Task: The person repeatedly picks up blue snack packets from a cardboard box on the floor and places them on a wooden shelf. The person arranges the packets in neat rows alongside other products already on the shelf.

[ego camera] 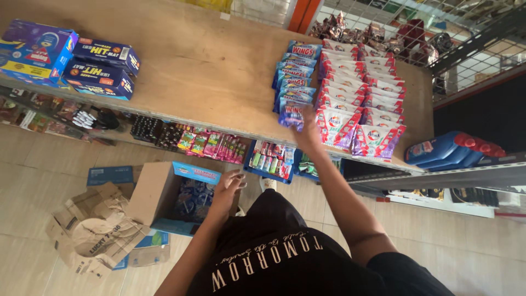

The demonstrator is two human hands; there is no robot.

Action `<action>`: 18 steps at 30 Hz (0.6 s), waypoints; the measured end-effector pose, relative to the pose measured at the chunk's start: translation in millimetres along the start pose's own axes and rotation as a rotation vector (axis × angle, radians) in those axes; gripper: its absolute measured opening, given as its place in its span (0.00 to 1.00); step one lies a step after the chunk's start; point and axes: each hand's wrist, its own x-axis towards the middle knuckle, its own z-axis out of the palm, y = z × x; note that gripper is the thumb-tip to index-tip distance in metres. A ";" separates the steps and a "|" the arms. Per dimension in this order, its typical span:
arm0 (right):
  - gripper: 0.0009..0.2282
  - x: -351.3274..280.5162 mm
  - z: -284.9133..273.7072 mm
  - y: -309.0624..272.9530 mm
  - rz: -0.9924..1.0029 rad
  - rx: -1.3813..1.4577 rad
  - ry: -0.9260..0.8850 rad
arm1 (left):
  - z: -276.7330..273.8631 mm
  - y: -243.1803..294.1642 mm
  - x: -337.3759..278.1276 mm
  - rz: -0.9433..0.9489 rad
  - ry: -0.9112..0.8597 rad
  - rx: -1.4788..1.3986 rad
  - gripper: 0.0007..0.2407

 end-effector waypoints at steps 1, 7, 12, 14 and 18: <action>0.33 -5.9 7.5 -4.6 0.017 0.061 -0.071 | -1.9 -1.8 0.3 -0.032 0.014 0.018 0.17; 0.34 -17.7 26.8 -31.0 0.028 -0.595 -0.421 | -5.3 -0.7 0.1 -0.124 0.052 0.077 0.17; 0.34 1.4 25.9 -37.2 0.004 -0.623 -0.436 | -0.2 6.7 0.8 -0.098 0.039 0.072 0.17; 0.34 1.9 27.3 -37.3 -0.009 -0.650 -0.425 | 0.3 8.7 -0.4 -0.120 0.038 0.112 0.17; 0.33 1.3 28.1 -36.7 -0.036 -0.705 -0.395 | 1.1 9.4 1.3 -0.148 0.041 0.101 0.17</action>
